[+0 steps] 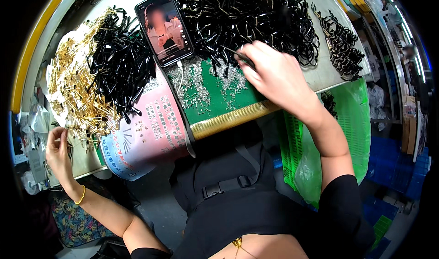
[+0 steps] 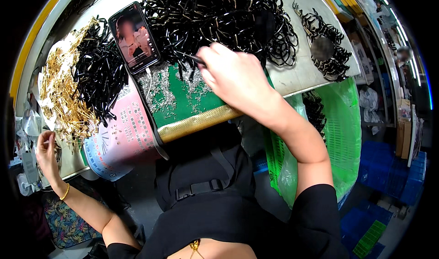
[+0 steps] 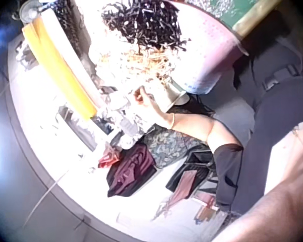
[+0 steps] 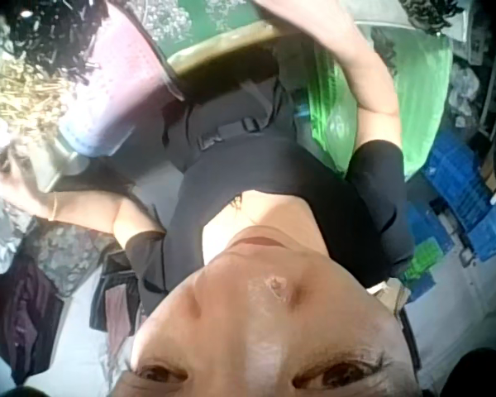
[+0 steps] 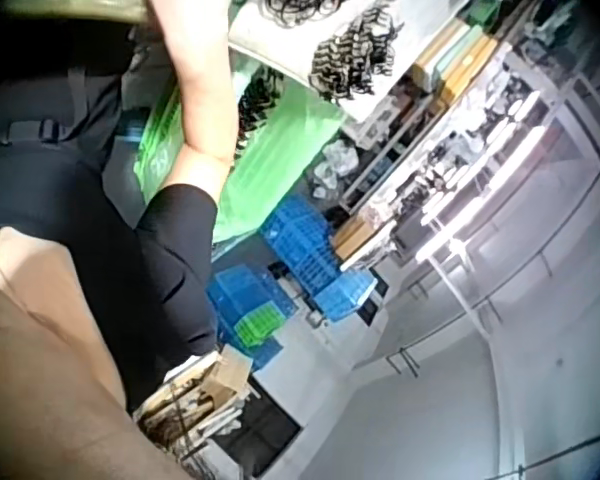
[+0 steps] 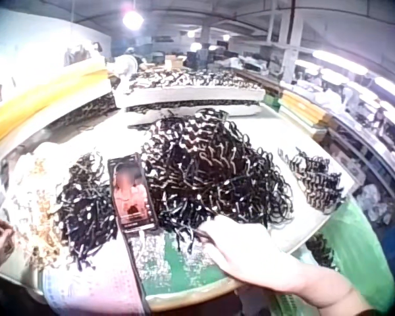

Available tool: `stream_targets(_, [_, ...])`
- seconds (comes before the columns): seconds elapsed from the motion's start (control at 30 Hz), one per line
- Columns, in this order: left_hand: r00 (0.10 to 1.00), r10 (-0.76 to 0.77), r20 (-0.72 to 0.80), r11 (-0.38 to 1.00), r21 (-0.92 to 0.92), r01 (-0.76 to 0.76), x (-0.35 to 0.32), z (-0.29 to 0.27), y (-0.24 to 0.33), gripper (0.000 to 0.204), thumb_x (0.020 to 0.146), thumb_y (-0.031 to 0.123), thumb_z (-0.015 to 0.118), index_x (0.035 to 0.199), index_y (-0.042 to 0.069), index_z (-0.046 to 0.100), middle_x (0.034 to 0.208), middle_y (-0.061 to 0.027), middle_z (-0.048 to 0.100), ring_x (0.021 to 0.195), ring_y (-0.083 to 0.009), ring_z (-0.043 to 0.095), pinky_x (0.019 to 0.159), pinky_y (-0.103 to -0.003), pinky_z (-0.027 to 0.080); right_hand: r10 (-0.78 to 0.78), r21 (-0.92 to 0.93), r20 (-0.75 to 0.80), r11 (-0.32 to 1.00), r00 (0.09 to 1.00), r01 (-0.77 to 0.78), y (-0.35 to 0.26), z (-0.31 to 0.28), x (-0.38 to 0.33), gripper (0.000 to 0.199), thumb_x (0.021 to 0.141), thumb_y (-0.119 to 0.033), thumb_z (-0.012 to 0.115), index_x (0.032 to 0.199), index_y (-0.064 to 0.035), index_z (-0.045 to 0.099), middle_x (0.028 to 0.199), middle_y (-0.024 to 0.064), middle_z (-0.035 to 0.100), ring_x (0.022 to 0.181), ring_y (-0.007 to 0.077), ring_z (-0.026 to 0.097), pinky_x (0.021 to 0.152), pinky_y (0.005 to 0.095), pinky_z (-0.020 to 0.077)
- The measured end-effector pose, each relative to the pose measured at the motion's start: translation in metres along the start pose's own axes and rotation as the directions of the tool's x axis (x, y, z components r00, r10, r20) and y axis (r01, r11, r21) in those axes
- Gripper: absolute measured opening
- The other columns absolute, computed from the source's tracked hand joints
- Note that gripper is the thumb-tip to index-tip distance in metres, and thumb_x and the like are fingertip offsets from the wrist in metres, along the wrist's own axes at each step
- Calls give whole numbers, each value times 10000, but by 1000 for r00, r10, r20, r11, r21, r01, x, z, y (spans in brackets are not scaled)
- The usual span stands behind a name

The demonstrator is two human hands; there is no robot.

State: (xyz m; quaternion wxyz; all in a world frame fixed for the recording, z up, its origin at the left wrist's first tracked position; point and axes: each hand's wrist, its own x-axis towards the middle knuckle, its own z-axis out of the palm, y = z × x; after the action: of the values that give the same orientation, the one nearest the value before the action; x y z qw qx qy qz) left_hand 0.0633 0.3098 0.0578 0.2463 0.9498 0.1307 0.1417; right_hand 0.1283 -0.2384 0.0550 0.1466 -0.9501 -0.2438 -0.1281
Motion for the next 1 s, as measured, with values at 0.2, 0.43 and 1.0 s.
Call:
stream_targets(0.2, [973,230,30,905,-374,-202,-42,16,124,121,1014,63,595,1082,36,691,1006,-37,743,790,-67,677,574,-171,451,-176,-240,-19,956,984,166,-7,39,68,120,824,-70,628,932,-21,643,866,156,667,706,323,712,583,407,575])
stream_targets(0.43, [939,288,186,911,-356,-209,-94,138,177,87,908,19,722,961,11,653,833,-109,675,691,-177,656,645,-287,517,-114,-50,-142,993,983,108,-5,-5,36,139,896,-147,659,991,-58,610,855,104,680,751,317,691,636,415,542])
stream_targets(1.0, [776,289,561,282,-825,491,-155,156,245,306,1078,110,491,1362,15,557,1201,-4,662,600,12,377,537,-157,311,268,844,299,374,916,-385,-23,-26,-48,90,940,10,667,1014,24,618,988,51,673,926,95,644,845,241,529])
